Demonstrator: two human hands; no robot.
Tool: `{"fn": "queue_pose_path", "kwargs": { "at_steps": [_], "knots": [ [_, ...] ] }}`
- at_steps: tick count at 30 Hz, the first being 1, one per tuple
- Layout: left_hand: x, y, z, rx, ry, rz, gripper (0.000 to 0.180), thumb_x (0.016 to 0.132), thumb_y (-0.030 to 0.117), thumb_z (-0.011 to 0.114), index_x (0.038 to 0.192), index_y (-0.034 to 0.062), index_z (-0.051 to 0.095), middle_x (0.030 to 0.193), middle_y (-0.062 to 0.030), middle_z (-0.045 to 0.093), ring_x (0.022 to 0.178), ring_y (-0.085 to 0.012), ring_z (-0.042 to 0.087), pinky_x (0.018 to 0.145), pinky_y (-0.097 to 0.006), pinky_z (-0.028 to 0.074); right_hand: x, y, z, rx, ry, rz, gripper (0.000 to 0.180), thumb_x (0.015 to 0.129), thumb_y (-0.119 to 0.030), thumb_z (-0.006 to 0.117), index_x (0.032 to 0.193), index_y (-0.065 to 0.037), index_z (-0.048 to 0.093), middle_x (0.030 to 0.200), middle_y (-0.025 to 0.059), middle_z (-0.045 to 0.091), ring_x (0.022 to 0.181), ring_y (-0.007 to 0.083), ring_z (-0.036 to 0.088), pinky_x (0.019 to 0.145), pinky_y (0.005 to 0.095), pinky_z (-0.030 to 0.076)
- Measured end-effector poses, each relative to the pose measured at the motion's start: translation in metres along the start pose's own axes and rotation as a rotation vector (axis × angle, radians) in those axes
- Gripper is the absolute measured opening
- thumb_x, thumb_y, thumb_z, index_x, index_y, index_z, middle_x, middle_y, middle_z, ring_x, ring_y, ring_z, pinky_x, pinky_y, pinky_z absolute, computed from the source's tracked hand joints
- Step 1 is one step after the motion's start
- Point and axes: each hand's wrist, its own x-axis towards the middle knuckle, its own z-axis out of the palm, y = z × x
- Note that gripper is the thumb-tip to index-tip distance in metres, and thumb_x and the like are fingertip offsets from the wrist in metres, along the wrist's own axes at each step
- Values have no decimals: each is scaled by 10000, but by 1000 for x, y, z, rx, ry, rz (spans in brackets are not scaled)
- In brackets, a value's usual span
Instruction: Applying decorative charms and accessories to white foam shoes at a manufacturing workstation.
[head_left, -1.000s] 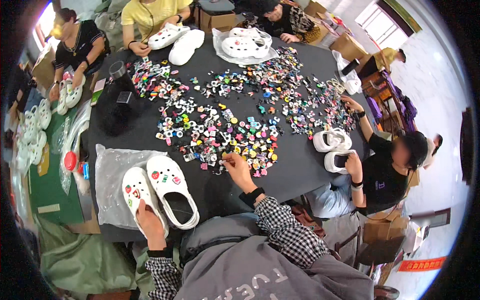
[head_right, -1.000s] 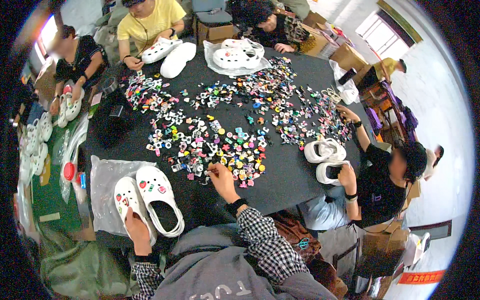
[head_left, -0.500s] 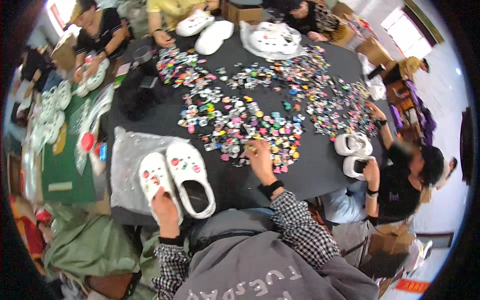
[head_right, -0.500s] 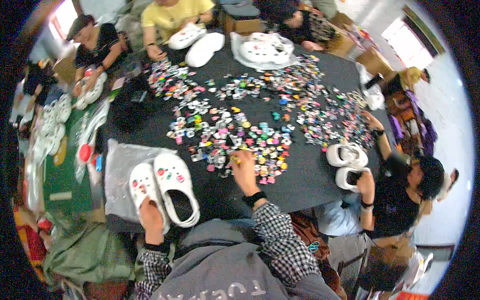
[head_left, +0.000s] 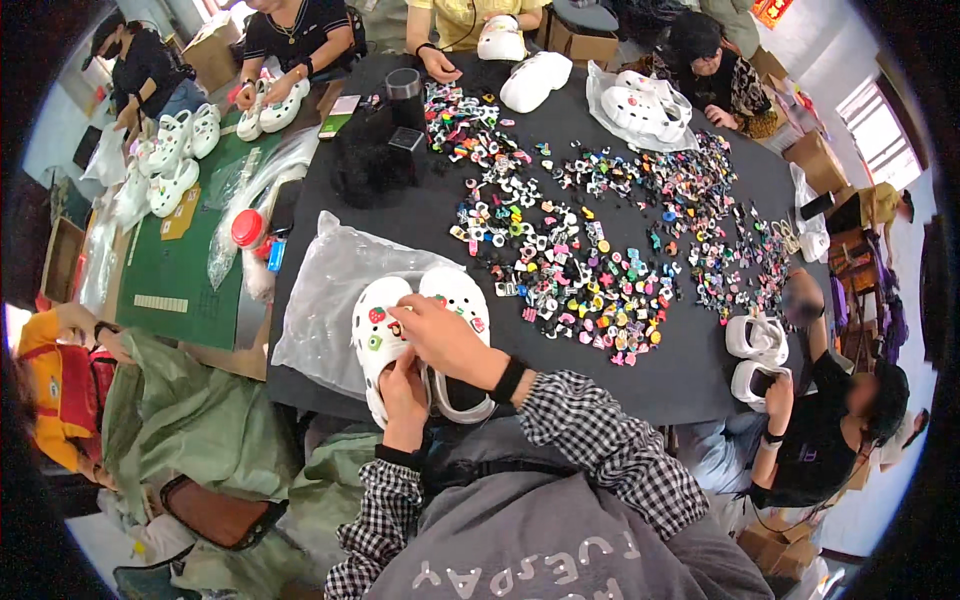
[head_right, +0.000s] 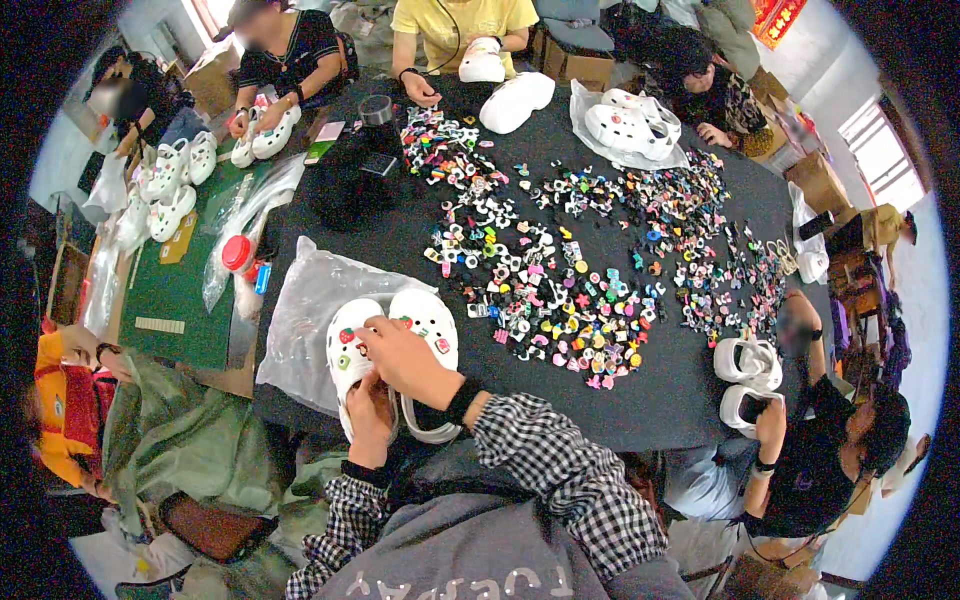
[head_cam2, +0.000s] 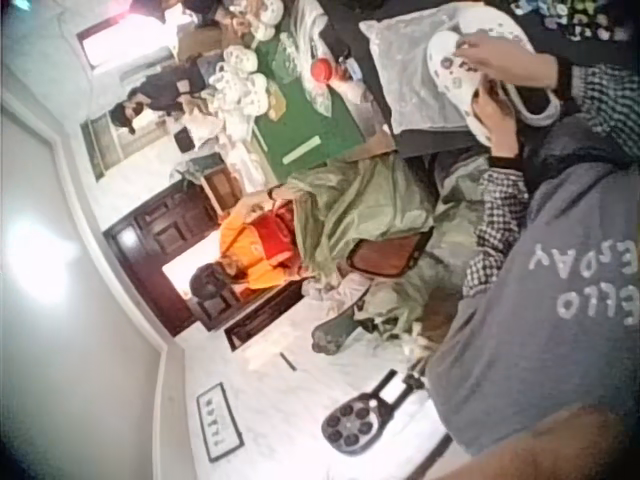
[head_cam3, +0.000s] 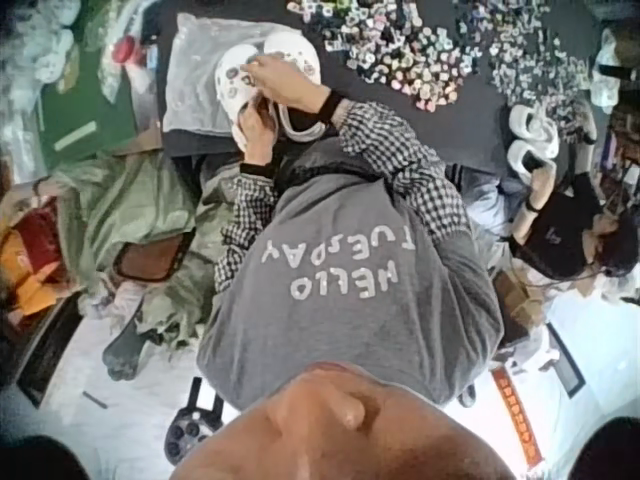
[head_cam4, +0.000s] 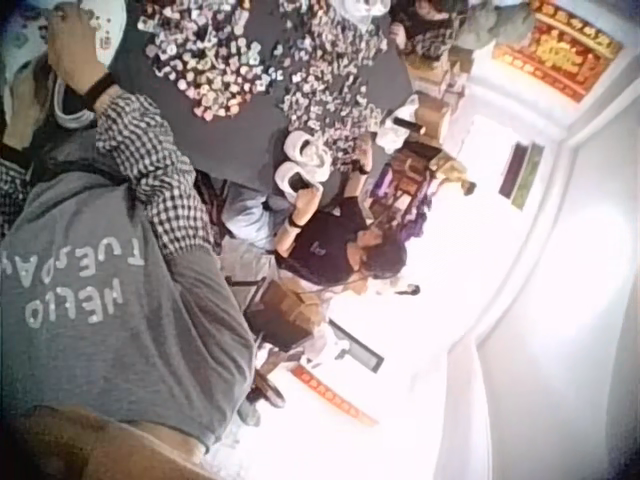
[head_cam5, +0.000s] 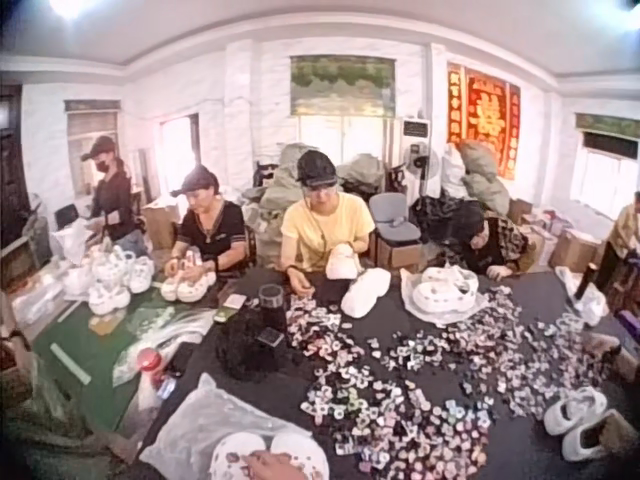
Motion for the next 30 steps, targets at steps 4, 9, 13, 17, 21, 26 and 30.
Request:
{"fn": "queue_pose_path", "kwargs": {
  "at_steps": [4,9,13,17,21,26,30],
  "knots": [
    [2,-1,-10,17,-27,-25,183,894,28,550,1063,-36,576,1046,-72,610,896,-169,596,775,-287,470,-3,7,19,-170,5,-58,448,727,-29,592,1166,23,518,1147,181,524,1011,329,529,855,379,471],
    [5,-1,-12,-58,-13,-95,204,885,24,552,1079,-37,578,1066,-87,611,921,-188,603,797,-293,479,-5,4,21,-127,-41,2,368,721,-20,587,1083,-4,523,1056,149,527,992,323,523,826,387,475],
    [-2,3,3,-137,34,-81,274,867,12,571,1136,-36,553,1073,-90,609,927,-197,601,811,-298,478,-3,3,17,-17,25,57,220,754,-60,613,961,-42,542,955,120,517,907,311,527,760,390,464],
    [-4,2,2,-50,0,-87,263,890,51,566,1137,-33,541,1070,-84,598,915,-195,599,790,-302,484,1,3,14,87,-55,177,191,751,-93,620,917,-62,530,897,104,534,849,302,545,715,381,461],
    [11,0,-25,-76,-172,-88,237,936,123,520,1112,-32,544,1064,-85,598,920,-185,605,769,-304,497,-3,-11,26,106,-1,87,144,756,-92,596,868,-70,508,834,106,536,797,320,563,654,417,466],
    [7,7,-15,-102,-138,-38,196,934,148,529,1018,-15,599,995,-67,625,865,-148,606,737,-280,485,-5,-16,10,340,52,150,156,805,-65,620,917,-34,516,878,111,513,772,281,566,679,349,475],
    [10,11,-17,-16,-122,49,122,876,107,599,955,15,614,923,-37,614,829,-145,574,759,-295,447,-7,7,-31,371,197,189,200,815,-23,618,985,-6,514,907,106,520,781,197,589,679,308,485]
  ]
}}
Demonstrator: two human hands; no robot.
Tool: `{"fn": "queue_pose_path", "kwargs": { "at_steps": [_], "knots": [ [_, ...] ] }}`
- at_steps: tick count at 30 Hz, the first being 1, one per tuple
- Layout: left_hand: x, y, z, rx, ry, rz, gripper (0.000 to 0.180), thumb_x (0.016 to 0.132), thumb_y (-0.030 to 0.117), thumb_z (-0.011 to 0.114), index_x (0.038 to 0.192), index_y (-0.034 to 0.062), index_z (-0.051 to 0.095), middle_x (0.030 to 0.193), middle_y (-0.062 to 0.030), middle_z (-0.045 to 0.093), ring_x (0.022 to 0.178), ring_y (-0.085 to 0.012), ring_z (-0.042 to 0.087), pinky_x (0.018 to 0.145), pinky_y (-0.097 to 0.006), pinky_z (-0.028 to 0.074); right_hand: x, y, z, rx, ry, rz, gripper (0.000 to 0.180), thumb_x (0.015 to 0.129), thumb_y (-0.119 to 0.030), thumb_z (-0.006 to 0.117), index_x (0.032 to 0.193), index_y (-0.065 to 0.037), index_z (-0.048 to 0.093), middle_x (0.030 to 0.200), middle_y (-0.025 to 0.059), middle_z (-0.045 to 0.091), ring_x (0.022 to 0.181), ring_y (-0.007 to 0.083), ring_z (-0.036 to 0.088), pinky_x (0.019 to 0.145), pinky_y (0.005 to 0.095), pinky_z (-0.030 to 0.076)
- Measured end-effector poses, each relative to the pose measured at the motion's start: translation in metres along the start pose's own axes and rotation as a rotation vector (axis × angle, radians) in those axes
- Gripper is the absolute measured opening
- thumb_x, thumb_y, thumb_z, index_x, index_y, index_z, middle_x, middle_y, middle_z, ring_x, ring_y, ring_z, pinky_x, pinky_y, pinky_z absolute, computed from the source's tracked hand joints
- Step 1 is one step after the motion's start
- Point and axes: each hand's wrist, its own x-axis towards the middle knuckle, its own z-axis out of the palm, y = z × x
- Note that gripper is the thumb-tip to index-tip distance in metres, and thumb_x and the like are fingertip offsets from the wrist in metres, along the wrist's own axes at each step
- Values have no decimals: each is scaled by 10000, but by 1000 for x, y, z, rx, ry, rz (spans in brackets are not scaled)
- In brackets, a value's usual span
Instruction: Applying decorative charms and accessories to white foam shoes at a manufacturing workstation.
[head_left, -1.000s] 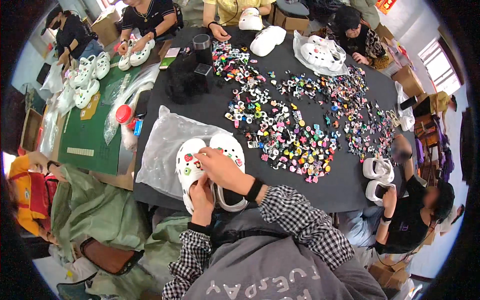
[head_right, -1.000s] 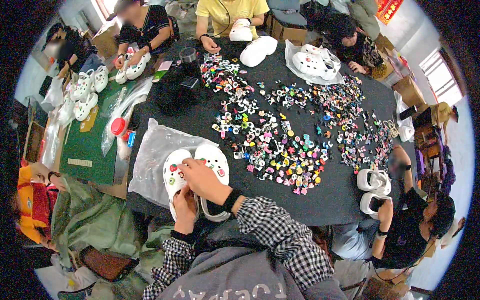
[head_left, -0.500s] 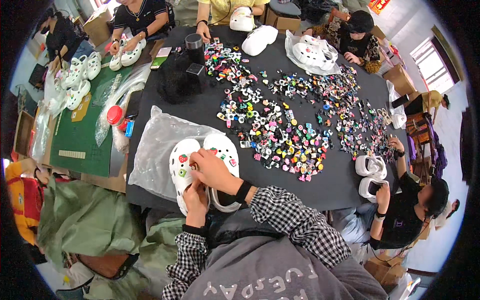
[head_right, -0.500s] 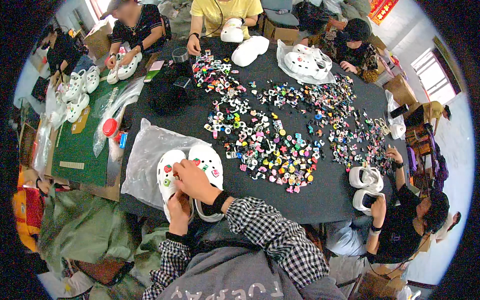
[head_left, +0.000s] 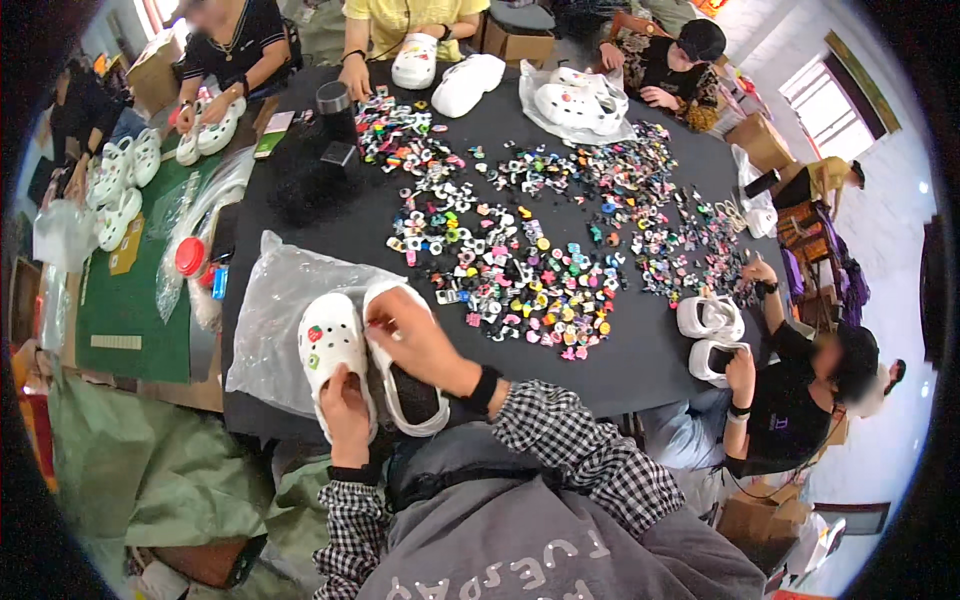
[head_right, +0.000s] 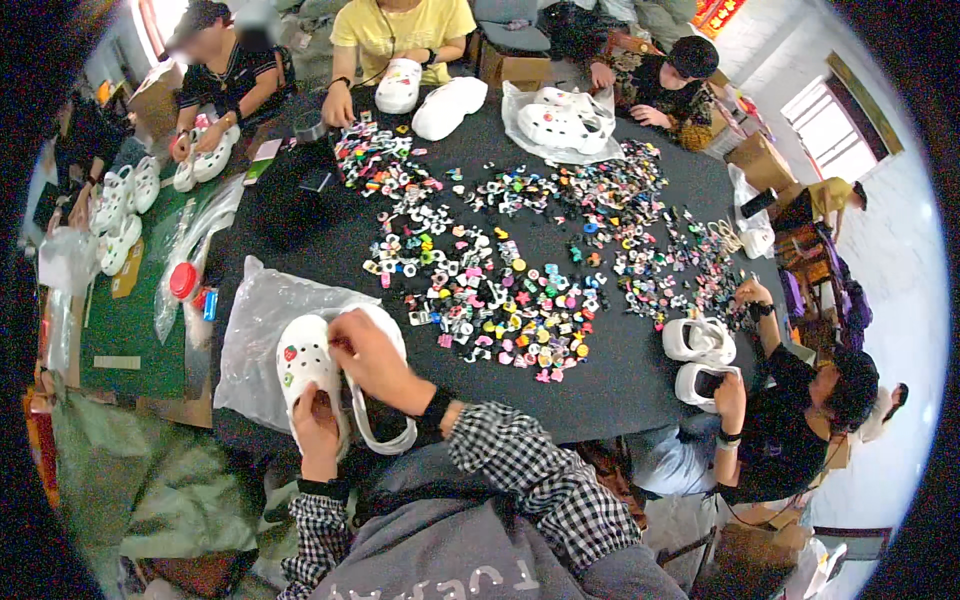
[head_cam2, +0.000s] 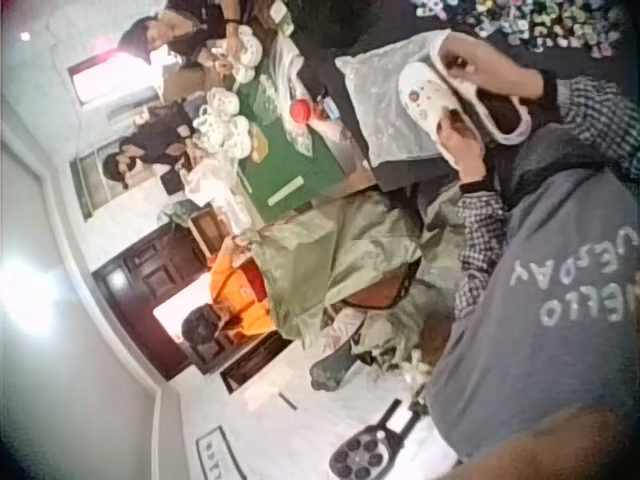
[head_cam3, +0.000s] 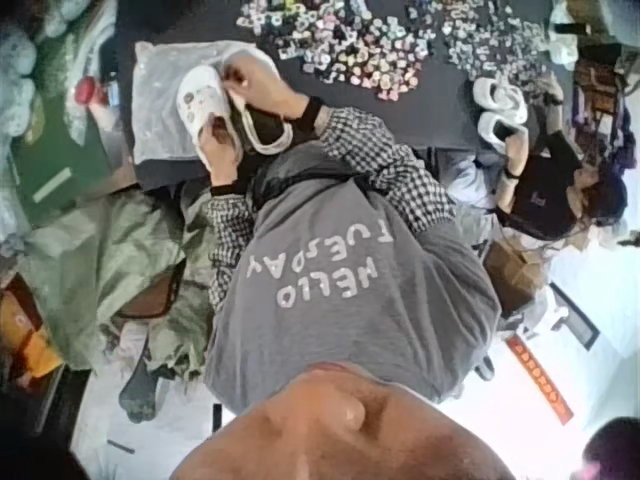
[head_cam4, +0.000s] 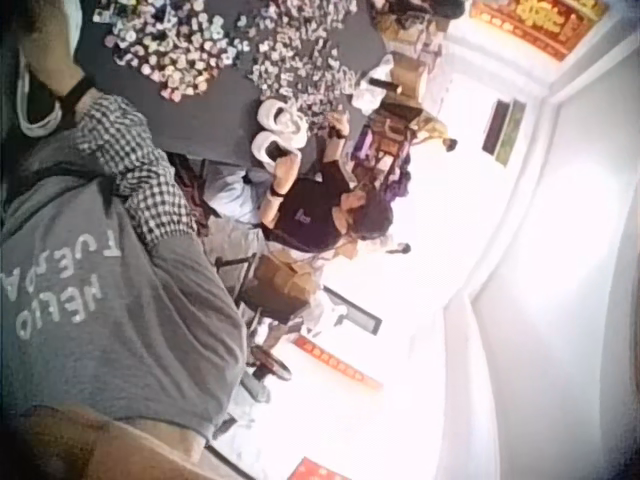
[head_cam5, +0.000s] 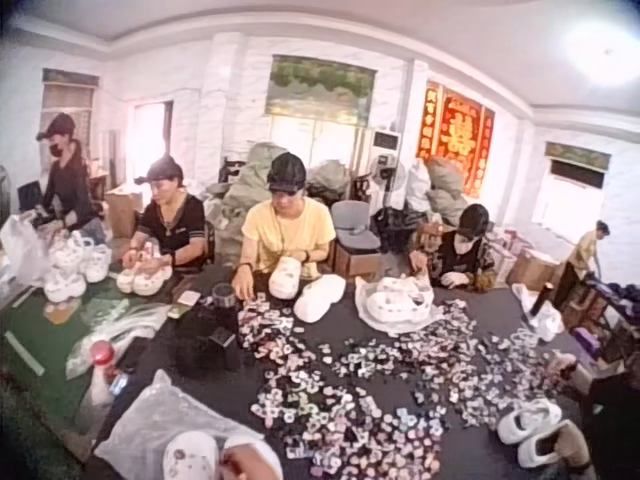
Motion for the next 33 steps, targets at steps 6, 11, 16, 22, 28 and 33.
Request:
{"fn": "queue_pose_path", "kwargs": {
  "at_steps": [6,11,16,22,28,33],
  "knots": [
    [3,-6,-11,159,24,27,161,899,158,588,972,14,599,918,-14,588,811,-136,542,752,-279,427,-21,68,-113,-360,255,143,187,807,-19,642,976,0,561,909,96,573,788,186,610,686,284,506],
    [2,-10,-8,229,42,59,175,899,152,584,1013,20,594,936,-5,585,818,-128,539,742,-275,422,-39,123,-197,-480,393,350,134,791,-32,593,916,-21,642,873,151,627,792,289,624,700,368,498],
    [-2,-5,-1,196,45,-16,205,905,154,549,1052,16,584,981,-19,589,849,-133,543,757,-277,424,-46,151,-233,-801,351,316,116,826,-82,547,877,-34,639,850,178,631,805,358,611,706,431,492],
    [-3,-9,-3,350,83,13,206,905,151,543,1036,5,605,981,-23,605,848,-134,563,739,-271,439,-44,172,-230,-977,300,393,120,801,-78,556,920,-67,563,896,172,611,861,382,587,707,478,485],
    [-2,-11,5,256,-2,72,235,918,125,524,1097,-18,576,1057,-36,601,939,-133,555,826,-284,428,-56,170,-243,-1023,181,280,214,759,45,527,963,-18,543,917,220,569,833,399,574,697,482,468],
    [-10,3,14,180,-2,61,187,903,110,549,1046,-5,586,989,-12,588,874,-117,541,781,-277,428,-52,153,-237,-969,229,319,151,777,-90,609,881,-37,513,813,174,625,802,360,610,657,454,474]
  ]
}}
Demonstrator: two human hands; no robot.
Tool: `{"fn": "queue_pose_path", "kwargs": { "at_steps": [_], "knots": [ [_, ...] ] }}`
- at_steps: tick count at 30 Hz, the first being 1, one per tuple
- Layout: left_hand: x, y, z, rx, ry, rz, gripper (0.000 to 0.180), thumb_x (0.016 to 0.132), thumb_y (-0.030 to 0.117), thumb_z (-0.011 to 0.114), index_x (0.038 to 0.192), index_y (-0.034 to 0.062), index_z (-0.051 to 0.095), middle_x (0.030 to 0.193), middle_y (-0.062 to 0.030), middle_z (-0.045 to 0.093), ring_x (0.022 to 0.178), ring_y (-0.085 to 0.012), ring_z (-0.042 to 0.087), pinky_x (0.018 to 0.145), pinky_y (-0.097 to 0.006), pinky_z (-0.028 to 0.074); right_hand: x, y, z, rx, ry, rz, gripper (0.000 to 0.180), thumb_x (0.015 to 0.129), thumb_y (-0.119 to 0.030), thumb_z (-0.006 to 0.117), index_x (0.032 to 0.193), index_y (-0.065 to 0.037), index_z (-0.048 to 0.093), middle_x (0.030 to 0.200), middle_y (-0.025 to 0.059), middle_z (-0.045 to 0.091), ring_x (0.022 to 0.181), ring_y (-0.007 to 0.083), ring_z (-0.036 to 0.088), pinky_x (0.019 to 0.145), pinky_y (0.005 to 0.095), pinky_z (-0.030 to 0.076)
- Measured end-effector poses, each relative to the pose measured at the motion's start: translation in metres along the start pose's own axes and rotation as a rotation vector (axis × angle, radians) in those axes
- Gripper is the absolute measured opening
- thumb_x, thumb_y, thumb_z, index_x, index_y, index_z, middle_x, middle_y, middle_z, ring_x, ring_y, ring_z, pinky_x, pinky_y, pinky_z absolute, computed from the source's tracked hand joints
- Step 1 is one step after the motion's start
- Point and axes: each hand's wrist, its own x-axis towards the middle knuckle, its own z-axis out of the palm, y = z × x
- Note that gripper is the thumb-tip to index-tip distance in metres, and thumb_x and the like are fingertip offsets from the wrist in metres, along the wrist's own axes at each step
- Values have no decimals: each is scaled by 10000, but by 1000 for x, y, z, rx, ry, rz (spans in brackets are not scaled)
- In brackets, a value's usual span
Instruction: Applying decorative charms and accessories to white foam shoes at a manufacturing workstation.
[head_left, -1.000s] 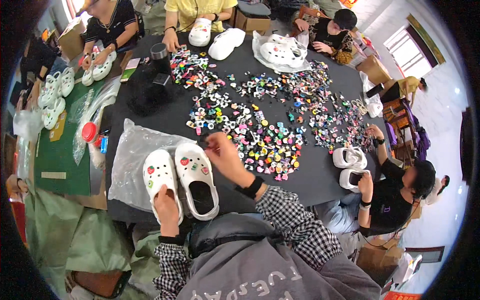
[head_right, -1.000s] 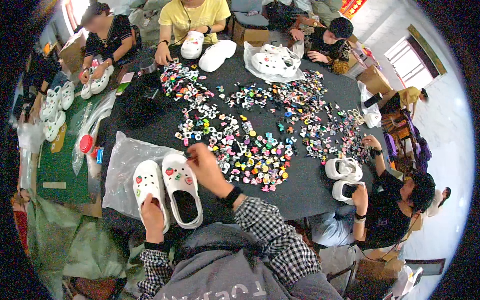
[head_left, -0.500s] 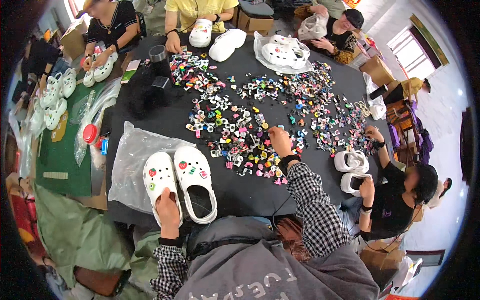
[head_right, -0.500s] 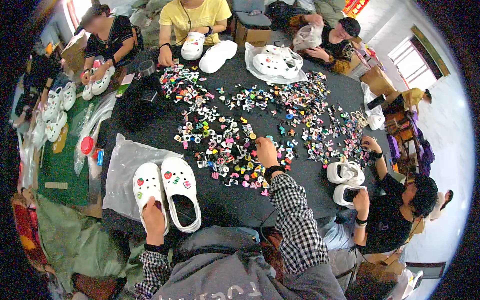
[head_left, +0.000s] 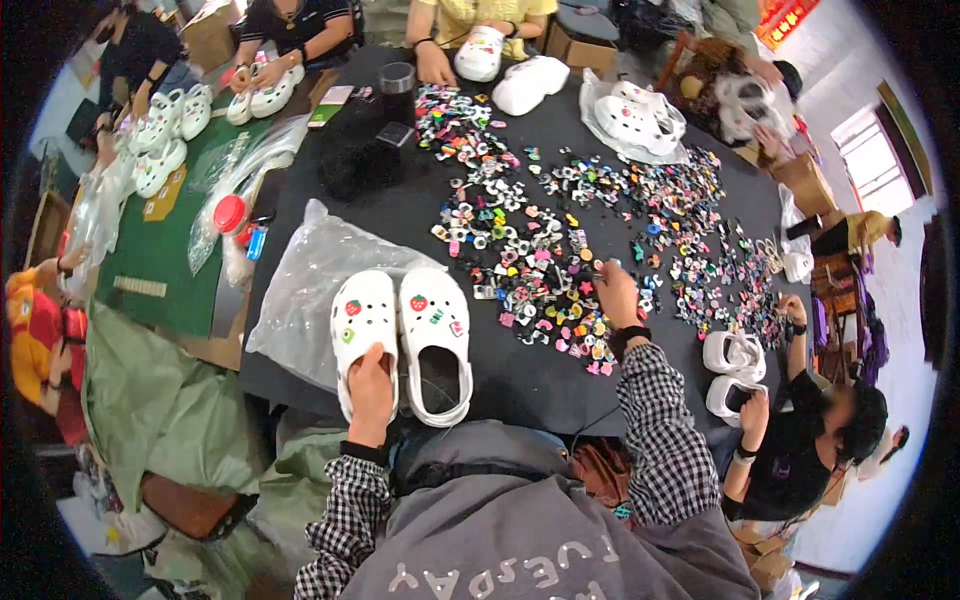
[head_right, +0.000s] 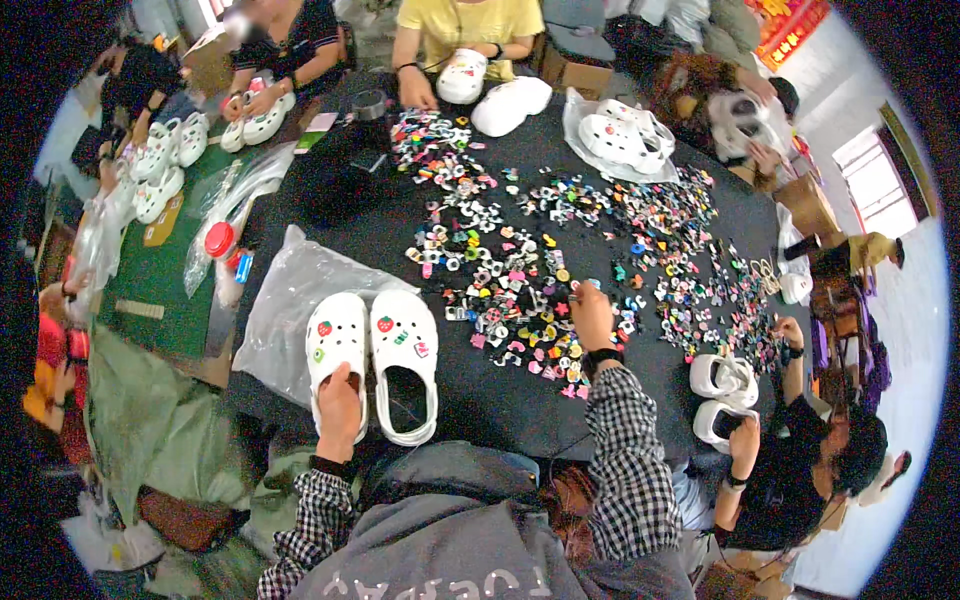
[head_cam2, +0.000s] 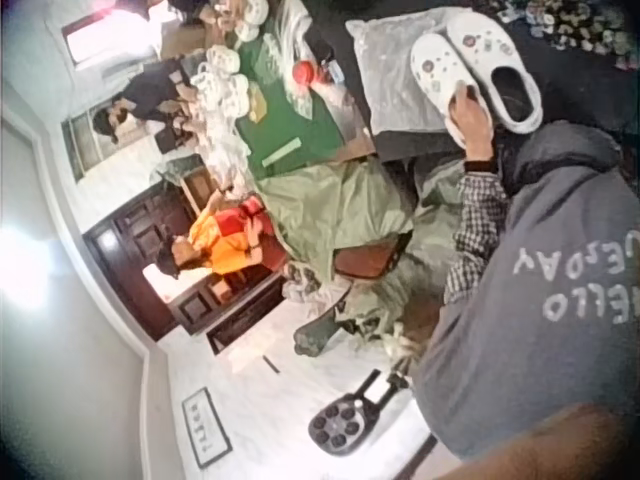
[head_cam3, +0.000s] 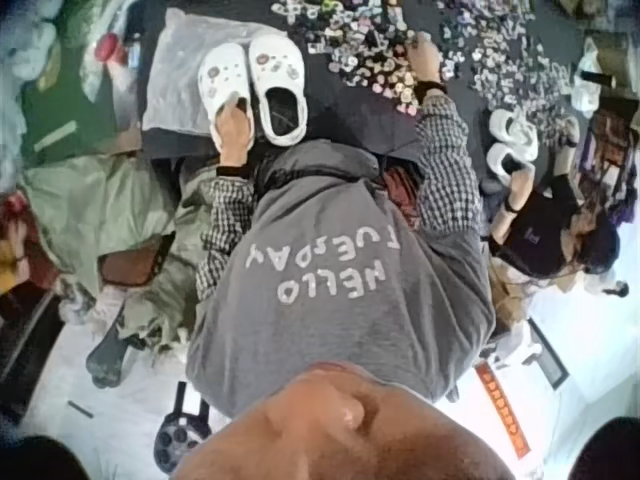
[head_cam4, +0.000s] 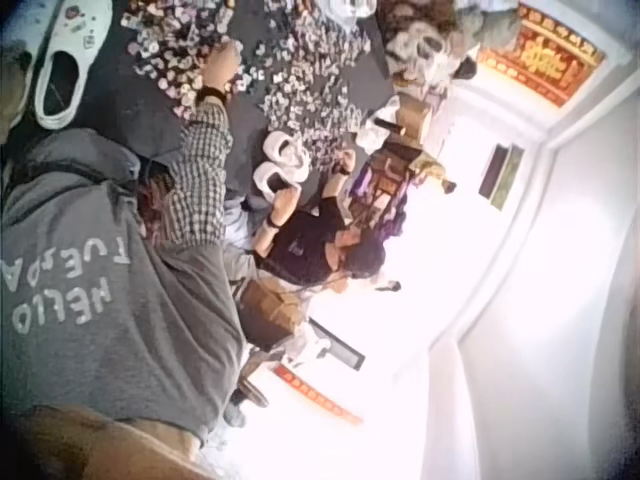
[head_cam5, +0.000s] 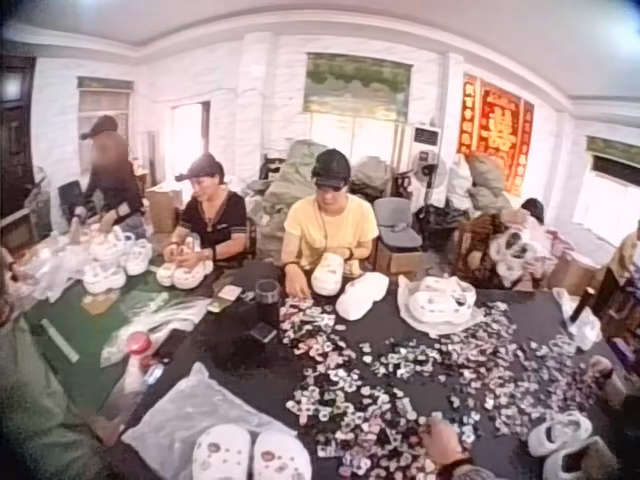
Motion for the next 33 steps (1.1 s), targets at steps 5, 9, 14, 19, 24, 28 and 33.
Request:
{"fn": "queue_pose_path", "kwargs": {
  "at_steps": [5,9,14,19,24,28,33],
  "knots": [
    [4,-9,-1,81,-1,-29,207,905,130,543,1060,3,591,982,-15,600,876,-133,551,795,-289,428,6,-12,-22,379,15,106,207,794,-73,646,976,-30,558,769,78,620,708,138,599,650,293,489],
    [3,-9,-3,156,-7,2,245,908,125,525,1097,-18,587,1057,-47,614,957,-153,569,856,-304,435,11,-76,-36,690,-161,35,195,831,-84,635,999,-14,567,848,38,623,777,115,578,702,254,469],
    [7,-17,-9,-25,13,5,258,905,126,530,1099,-34,586,1080,-61,614,969,-163,576,851,-301,444,3,-187,-25,878,-472,-179,199,857,-116,627,1027,-25,576,862,48,624,778,108,582,689,254,477],
    [7,-19,-11,-154,-5,-45,253,857,64,587,1104,16,572,1051,-39,607,902,-138,578,754,-277,448,-14,-284,-4,874,-634,-437,162,804,-51,594,957,-3,614,850,123,648,783,206,626,711,316,494],
    [2,-15,2,-214,31,-97,311,846,45,597,1151,12,545,1083,-57,606,929,-160,579,789,-292,450,-17,-306,39,721,-660,-537,153,790,-55,605,922,12,642,829,133,642,774,206,633,714,310,495],
    [2,-16,-3,-140,18,-92,314,860,53,582,1165,-2,535,1092,-63,598,934,-159,573,801,-294,444,-20,-314,50,679,-664,-548,168,770,-91,630,900,14,650,807,146,647,747,223,639,697,312,497],
    [0,-15,0,-200,5,-87,311,866,65,579,1165,-8,534,1084,-59,595,926,-156,570,806,-291,438,-21,-316,51,676,-655,-540,172,754,-108,649,877,12,653,790,143,651,720,225,641,681,321,499]
  ]
}}
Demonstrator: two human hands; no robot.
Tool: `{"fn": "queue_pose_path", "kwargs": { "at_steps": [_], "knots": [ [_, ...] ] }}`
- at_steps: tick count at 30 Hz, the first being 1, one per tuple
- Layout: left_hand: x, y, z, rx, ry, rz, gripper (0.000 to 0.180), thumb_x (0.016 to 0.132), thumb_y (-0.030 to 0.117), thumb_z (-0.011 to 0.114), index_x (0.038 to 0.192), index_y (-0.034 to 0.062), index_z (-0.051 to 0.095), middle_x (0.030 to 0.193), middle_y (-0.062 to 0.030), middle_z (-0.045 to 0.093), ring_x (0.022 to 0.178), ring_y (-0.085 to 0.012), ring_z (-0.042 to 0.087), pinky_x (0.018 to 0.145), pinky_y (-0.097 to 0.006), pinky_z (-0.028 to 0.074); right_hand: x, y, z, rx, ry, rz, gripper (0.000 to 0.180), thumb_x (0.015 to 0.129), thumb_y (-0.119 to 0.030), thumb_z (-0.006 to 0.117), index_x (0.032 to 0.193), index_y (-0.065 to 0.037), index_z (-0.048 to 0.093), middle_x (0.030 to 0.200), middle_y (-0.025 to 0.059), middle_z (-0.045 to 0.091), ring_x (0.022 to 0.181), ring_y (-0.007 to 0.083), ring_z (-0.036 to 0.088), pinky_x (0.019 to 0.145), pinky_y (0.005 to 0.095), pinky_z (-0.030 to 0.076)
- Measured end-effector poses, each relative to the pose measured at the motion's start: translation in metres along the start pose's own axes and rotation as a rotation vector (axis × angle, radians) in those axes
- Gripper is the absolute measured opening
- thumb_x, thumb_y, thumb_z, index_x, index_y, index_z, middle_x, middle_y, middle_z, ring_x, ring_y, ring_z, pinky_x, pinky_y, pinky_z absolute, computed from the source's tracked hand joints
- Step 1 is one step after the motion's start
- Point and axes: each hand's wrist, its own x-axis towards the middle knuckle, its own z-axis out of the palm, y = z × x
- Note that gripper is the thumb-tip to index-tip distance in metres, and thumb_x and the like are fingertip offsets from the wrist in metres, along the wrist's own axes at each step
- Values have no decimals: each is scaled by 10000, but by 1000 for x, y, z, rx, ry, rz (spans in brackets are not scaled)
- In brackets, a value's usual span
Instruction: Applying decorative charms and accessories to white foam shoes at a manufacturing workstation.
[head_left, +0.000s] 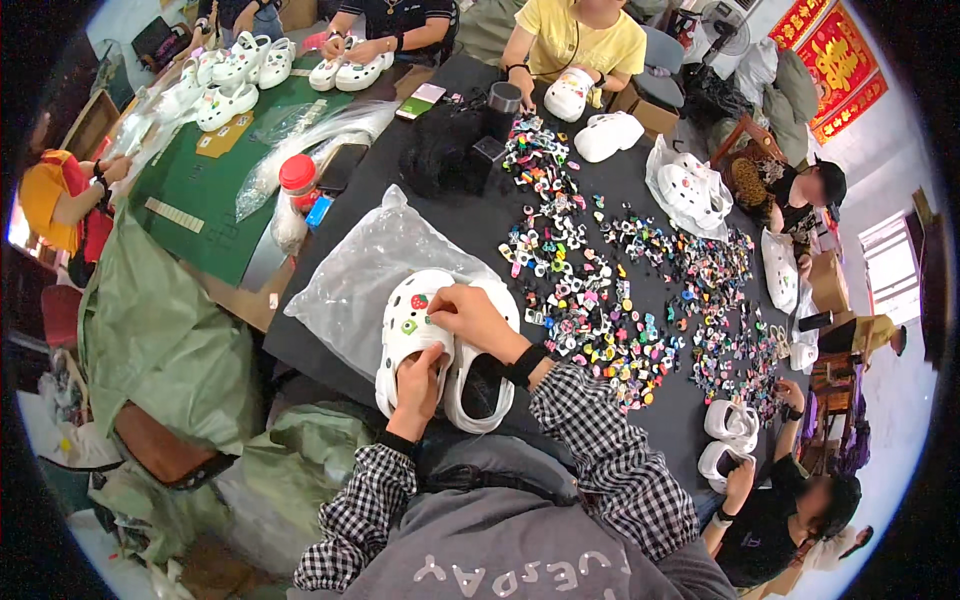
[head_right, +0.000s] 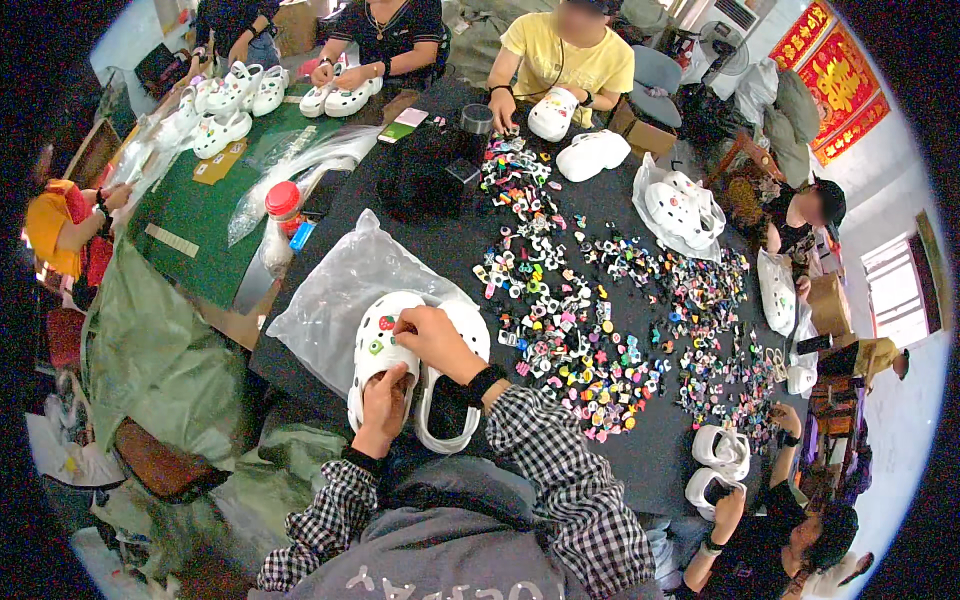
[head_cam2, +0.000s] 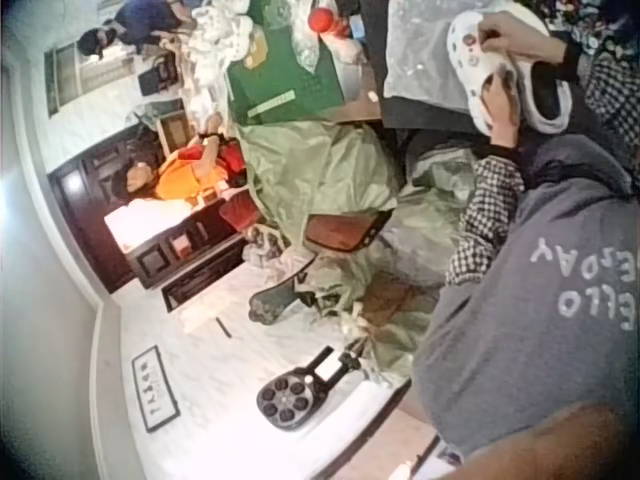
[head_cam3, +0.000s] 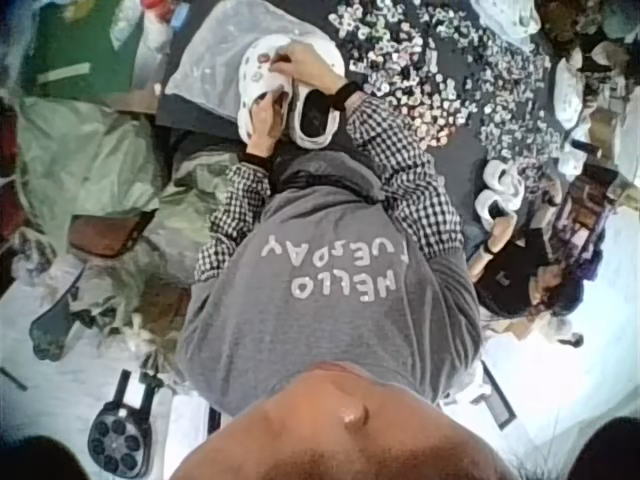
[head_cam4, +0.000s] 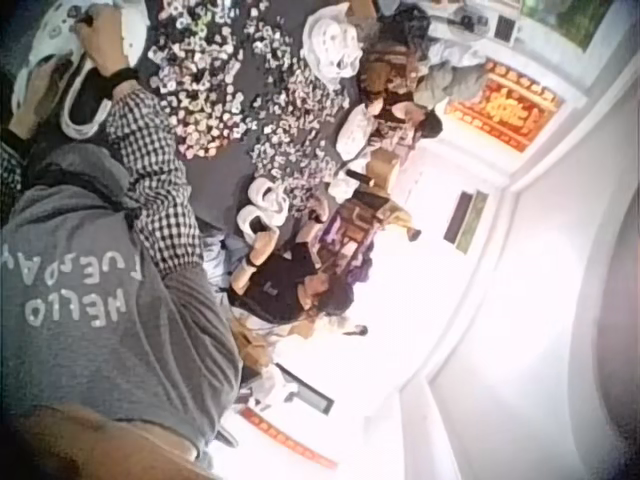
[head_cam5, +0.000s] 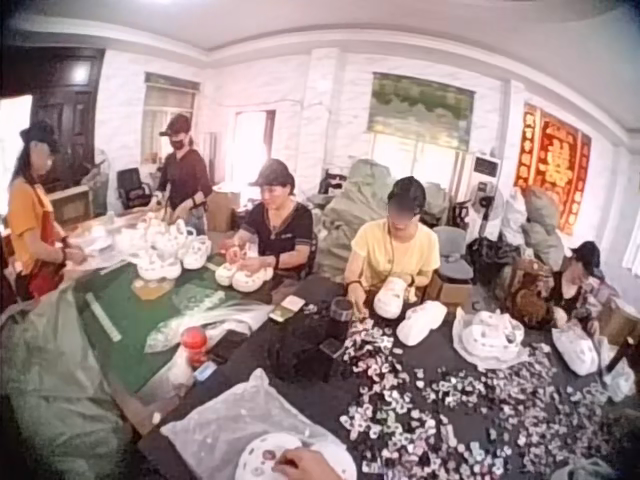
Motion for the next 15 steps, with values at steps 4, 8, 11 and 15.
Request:
{"fn": "queue_pose_path", "kwargs": {
  "at_steps": [4,8,11,15],
  "knots": [
    [-3,3,7,-48,-25,17,312,865,67,585,1163,-9,534,1083,-57,594,928,-153,569,808,-286,437,4,4,-4,44,-1,106,186,717,-147,671,830,1,660,780,151,654,703,254,635,669,341,494],
    [-2,-3,1,-58,7,-5,319,860,72,593,1162,-11,533,1085,-56,594,924,-149,567,803,-283,435,14,4,-11,-25,-146,113,193,714,-146,685,838,-1,658,752,125,664,676,204,628,645,309,488],
    [-1,-1,4,-13,14,-7,309,861,82,596,1150,-11,540,1080,-55,594,920,-143,565,805,-283,435,23,2,-21,-94,-270,108,201,711,-169,685,832,-9,666,734,115,664,671,205,627,643,307,484],
    [-3,1,11,48,14,-1,223,865,117,603,1047,-14,602,964,-40,617,825,-122,552,761,-267,425,36,3,-31,-140,-424,87,228,716,-202,683,852,-19,683,776,118,682,707,210,641,657,315,487]
  ]
}}
